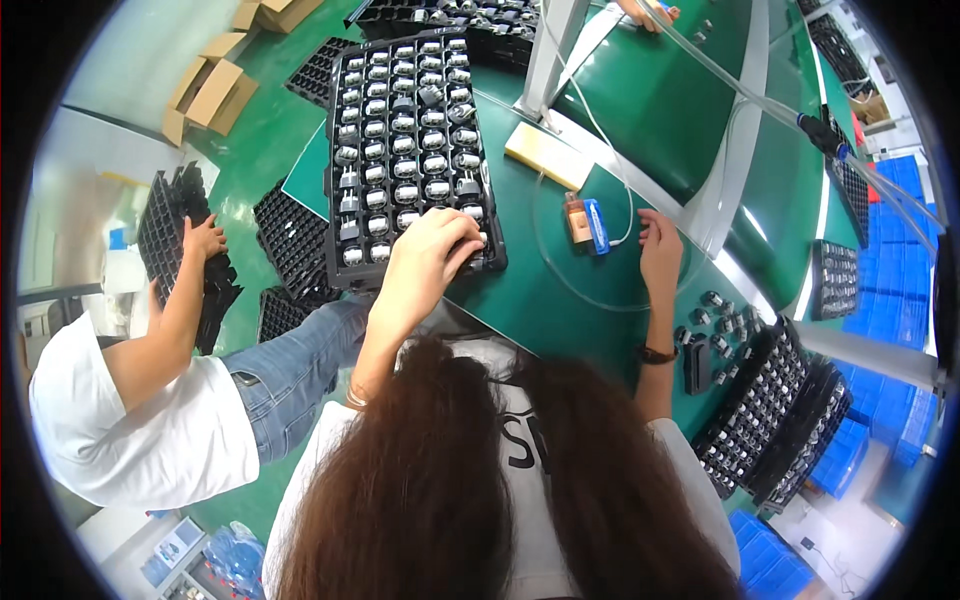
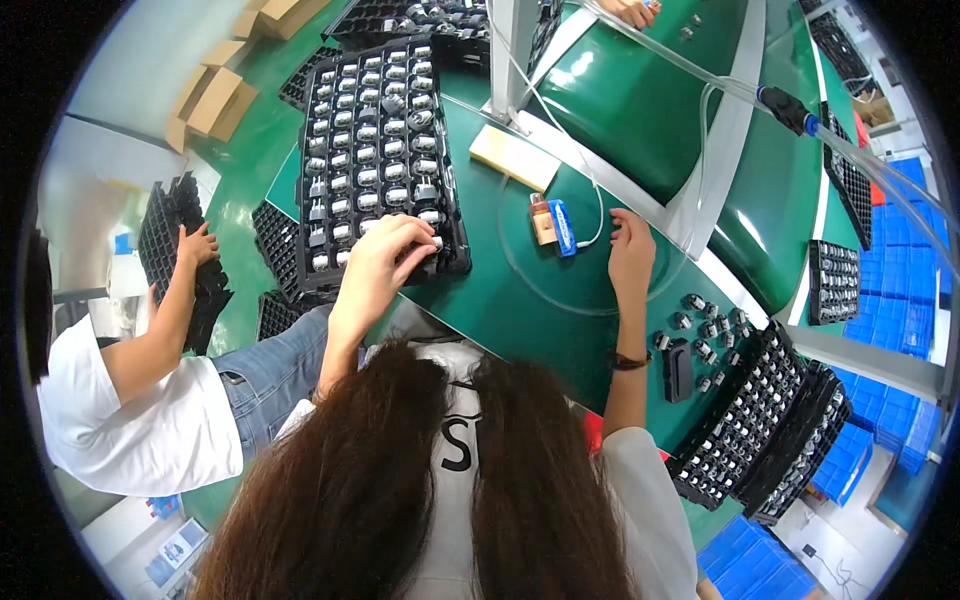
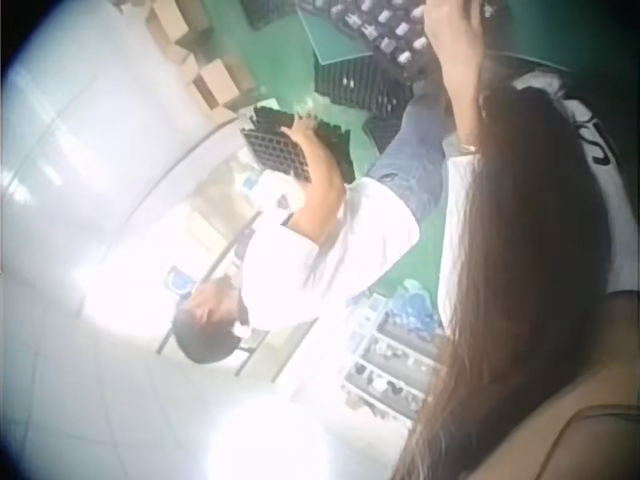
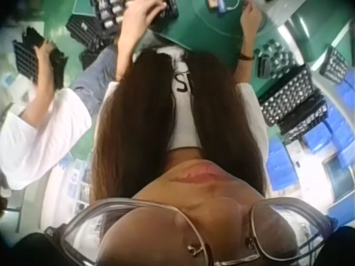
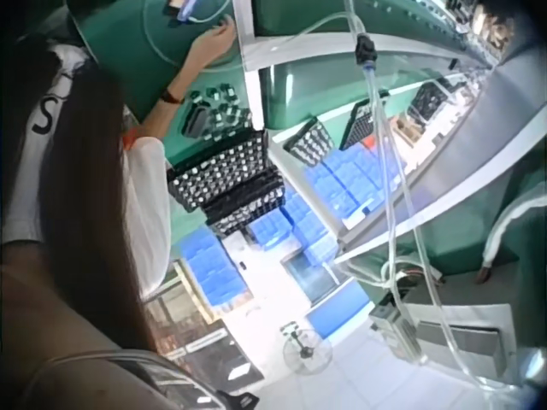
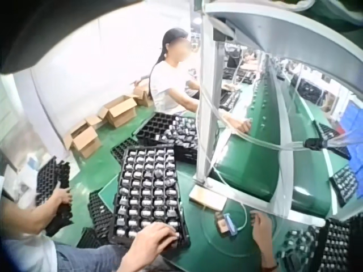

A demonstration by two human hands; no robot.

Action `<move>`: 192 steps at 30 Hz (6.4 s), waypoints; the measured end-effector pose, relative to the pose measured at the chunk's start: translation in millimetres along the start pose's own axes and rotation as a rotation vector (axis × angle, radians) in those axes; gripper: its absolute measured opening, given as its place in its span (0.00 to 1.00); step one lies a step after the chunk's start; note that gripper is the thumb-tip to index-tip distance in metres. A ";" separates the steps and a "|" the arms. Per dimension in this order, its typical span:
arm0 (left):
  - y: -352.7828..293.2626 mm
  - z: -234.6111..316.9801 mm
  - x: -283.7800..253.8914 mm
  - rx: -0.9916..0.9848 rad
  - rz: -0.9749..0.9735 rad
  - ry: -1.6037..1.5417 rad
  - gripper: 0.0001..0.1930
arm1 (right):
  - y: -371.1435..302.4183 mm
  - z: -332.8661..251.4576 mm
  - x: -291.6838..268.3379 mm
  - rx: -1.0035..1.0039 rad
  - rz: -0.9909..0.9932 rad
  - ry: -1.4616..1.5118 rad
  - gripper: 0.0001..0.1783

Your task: The person processes components by picking them up, pressing them into a handheld tool, and placing them one by one into a tray. The person then stacks and organizes the component trays on the workstation.

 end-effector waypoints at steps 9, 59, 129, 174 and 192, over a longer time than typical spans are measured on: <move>-8.7 -24.5 -2.7 -0.334 0.065 -0.710 0.04 | 14.8 -20.8 34.1 0.262 -0.543 0.664 0.05; 34.4 51.9 17.0 -0.329 0.063 -1.419 0.15 | 16.6 -202.0 -12.6 -0.306 -0.016 1.018 0.15; -10.8 -15.1 33.0 -0.566 -0.046 -1.387 0.14 | 80.5 -114.2 88.2 -0.379 -0.188 0.198 0.21; 16.6 7.4 50.7 -0.450 0.154 -1.256 0.15 | 7.8 -162.6 65.7 -0.087 -0.421 1.109 0.10; -36.6 -19.3 -47.6 -0.245 0.162 0.115 0.08 | 68.3 -118.7 85.2 -0.372 -0.116 0.115 0.13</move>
Point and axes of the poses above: each hand's wrist, its own y-axis towards the middle knuckle, its own x-axis out of the palm, z = x × y, the point moved 6 cm from there along y, towards the middle knuckle, and after that the axes turned 3 degrees about -x, right-handed, at the moved point
